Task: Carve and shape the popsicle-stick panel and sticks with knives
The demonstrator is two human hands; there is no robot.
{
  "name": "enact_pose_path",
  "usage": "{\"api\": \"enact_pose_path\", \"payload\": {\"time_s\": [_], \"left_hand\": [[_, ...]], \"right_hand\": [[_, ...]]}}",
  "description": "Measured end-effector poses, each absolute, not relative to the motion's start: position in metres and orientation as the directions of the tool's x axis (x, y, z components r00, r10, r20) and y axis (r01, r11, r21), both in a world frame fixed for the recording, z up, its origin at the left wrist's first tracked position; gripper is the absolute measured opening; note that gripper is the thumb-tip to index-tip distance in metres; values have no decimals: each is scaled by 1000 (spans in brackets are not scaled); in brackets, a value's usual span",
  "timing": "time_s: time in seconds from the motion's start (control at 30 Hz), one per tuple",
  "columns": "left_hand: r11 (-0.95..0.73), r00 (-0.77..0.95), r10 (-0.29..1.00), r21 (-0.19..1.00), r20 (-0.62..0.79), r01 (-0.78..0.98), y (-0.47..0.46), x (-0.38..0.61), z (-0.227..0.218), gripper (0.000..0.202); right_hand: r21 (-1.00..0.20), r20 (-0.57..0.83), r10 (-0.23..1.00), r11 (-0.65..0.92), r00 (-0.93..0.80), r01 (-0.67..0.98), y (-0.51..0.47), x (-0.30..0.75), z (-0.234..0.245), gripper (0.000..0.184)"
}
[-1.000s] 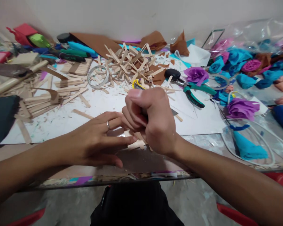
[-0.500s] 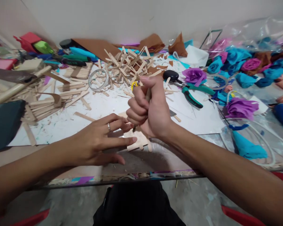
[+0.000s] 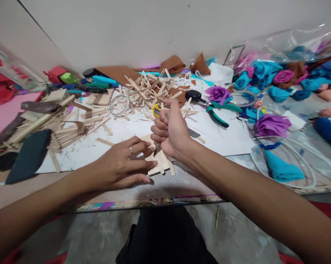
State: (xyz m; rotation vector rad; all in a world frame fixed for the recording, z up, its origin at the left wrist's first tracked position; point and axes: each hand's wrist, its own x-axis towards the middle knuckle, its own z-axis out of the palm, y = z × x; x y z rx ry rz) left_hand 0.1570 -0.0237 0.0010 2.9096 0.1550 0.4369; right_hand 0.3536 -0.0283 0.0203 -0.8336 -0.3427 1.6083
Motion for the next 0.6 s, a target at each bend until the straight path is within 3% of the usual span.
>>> {"api": "enact_pose_path", "payload": {"time_s": [0.6], "left_hand": [[-983, 921, 134, 170, 366, 75, -21, 155, -2, 37]], "right_hand": [[-699, -204, 975, -79, 92, -711, -25, 365, 34, 70]]}}
